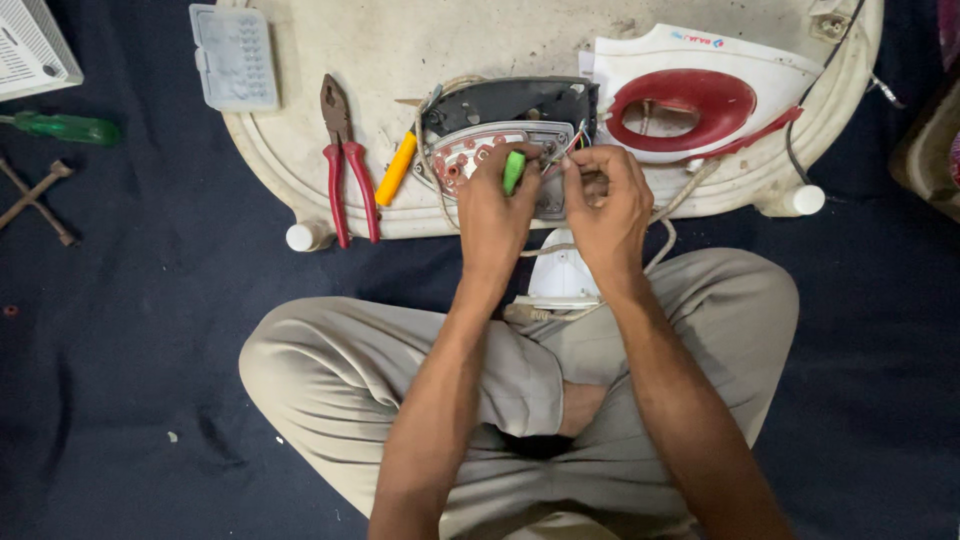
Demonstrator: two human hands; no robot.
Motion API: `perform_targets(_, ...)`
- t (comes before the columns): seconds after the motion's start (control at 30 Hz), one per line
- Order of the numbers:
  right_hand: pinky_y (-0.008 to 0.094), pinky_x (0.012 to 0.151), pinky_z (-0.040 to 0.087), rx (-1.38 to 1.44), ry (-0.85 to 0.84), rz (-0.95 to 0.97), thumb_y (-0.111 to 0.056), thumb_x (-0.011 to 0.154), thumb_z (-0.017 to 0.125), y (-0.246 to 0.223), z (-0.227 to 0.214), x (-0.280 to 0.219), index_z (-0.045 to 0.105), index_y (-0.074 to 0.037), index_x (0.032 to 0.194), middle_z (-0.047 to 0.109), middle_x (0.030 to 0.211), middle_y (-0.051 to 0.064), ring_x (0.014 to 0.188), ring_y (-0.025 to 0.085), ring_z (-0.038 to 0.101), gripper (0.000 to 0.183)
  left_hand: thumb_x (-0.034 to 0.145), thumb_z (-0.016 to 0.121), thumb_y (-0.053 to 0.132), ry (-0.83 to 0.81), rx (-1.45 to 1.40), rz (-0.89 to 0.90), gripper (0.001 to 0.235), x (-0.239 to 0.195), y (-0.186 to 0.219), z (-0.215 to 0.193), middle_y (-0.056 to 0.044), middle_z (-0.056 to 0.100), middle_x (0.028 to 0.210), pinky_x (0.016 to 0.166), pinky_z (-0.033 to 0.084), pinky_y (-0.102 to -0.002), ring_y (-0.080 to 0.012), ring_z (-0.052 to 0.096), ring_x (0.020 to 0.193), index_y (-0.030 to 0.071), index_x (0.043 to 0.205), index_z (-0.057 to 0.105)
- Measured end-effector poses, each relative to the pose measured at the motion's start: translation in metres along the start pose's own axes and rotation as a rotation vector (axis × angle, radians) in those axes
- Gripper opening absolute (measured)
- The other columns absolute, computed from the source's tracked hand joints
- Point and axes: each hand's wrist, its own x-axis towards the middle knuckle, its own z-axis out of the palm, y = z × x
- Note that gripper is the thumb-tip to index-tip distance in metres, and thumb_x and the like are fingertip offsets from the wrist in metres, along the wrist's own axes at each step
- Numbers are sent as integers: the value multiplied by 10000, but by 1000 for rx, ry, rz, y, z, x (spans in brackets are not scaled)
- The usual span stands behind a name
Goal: The person sits on the floor and uses a green screwdriver to adjust and tighten screws on the internal wiring of a disassembled electric iron. They manipulate the wires and components within the iron's base while working on a small table.
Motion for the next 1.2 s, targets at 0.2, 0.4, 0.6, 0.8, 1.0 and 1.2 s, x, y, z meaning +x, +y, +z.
perform_targets(0.2, 291, 710, 575, -24, -4, -44, -39, 975, 768, -1, -4, 0, 680, -19, 1040, 707, 986, 91, 836, 169, 709, 111, 936, 700, 159, -24, 77, 54, 165, -1, 1, 1, -178, 733, 919, 734, 554, -403, -332, 727, 808, 52, 1058, 729)
perform_targets(0.4, 280, 721, 592, -15, -31, -57, -20, 969, 758, -2, -6, 3, 698, -19, 1076, 706, 1006, 99, 873, 177, 721, 122, 915, 714, 152, 18, 159, 66, 176, -4, 5, 7, -175, 731, 945, 764, 543, -424, -357, 712, 861, 50, 1057, 725)
perform_targets(0.6, 272, 719, 583, 62, -43, -2, 3, 959, 761, -5, -4, 4, 716, -3, 1078, 712, 1001, 84, 846, 138, 718, 127, 923, 725, 163, 70, 186, 154, 185, -6, 8, 7, -169, 728, 995, 798, 554, -429, -370, 708, 905, 57, 1074, 726)
perform_targets(0.8, 263, 678, 579, 67, -60, 13, 8, 939, 775, -4, -2, 8, 719, -4, 1038, 705, 953, 78, 797, 132, 710, 114, 931, 729, 199, 82, 221, 119, 192, -5, 9, 8, -162, 732, 984, 778, 547, -430, -359, 707, 878, 66, 1069, 740)
perform_targets(1.0, 269, 692, 590, 51, -88, 25, 17, 937, 763, -6, -3, 7, 722, -5, 1050, 706, 963, 80, 795, 137, 730, 122, 917, 719, 222, 116, 205, 37, 199, -3, 8, 15, -169, 727, 936, 761, 534, -437, -364, 700, 842, 63, 1029, 762)
perform_targets(1.2, 307, 762, 581, -23, -121, -138, 28, 943, 757, -6, -7, 6, 725, 2, 1090, 693, 1011, 116, 872, 199, 728, 153, 929, 698, 209, 86, 104, -15, 204, -1, 3, 15, -183, 730, 935, 761, 545, -411, -347, 714, 844, 52, 1042, 760)
